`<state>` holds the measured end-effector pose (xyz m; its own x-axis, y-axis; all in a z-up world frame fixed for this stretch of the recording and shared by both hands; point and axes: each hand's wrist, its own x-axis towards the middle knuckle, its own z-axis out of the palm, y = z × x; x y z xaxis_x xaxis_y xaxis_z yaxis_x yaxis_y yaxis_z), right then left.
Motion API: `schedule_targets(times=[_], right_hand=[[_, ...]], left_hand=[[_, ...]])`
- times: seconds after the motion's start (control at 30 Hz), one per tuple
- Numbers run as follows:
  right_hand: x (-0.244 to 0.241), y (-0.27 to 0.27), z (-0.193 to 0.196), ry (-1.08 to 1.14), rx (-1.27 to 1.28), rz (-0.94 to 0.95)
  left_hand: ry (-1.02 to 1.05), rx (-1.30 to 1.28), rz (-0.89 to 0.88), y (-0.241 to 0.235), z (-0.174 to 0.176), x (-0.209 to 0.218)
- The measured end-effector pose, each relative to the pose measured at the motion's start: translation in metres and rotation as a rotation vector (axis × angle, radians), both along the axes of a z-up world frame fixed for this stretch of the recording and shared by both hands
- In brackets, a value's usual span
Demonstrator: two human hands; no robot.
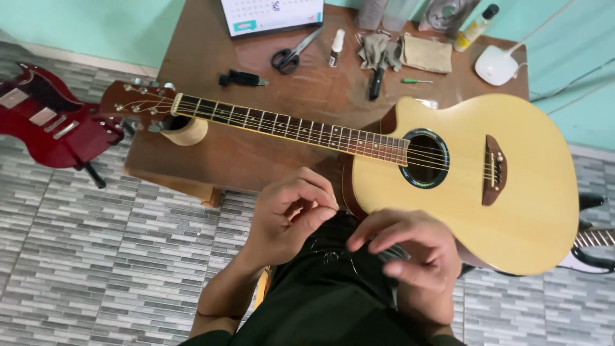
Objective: The person replaces a guitar string on an acoustic guitar. They thread the string through the bridge, tie a knot, insert it into the tuning peg, wind it, and trim the excess with wire cutters. The person then uses a string winder to tighten the string.
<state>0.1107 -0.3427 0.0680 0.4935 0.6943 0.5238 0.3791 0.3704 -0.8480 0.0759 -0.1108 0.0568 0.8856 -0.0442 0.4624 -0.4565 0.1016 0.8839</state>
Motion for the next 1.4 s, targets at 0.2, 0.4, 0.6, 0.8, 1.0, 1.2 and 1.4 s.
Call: schedule_targets(times=[0.2, 0.4, 0.6, 0.8, 1.0, 1.2, 1.4], right_hand=[[0.017, -0.059, 0.017, -0.453, -0.634, 0.123], [-0.011, -0.120, -0.037, -0.234, 0.294, -0.550], [-0.032, 0.017, 0.020, -0.035, -0.127, -0.615], [-0.028, 0.017, -0.002, -0.010, -0.139, -0.601], [-0.026, 0.013, -0.013, 0.090, -0.139, -0.556], [-0.011, 0.012, -0.040, -0.005, 0.062, -0.425], [-0.010, 0.019, -0.039, -0.227, 0.055, -0.542]], left_hand=[[-0.169, -0.025, 0.117, 0.015, -0.003, 0.010], [-0.172, 0.186, 0.063, 0.017, 0.006, 0.006], [-0.203, 0.205, -0.151, -0.013, 0.003, 0.004], [-0.246, 0.270, -0.166, -0.010, 0.000, 0.008], [-0.213, 0.329, -0.145, -0.008, -0.001, 0.008], [-0.107, 0.190, -0.115, -0.010, -0.004, 0.011], [-0.102, 0.185, -0.157, -0.012, -0.002, 0.007]])
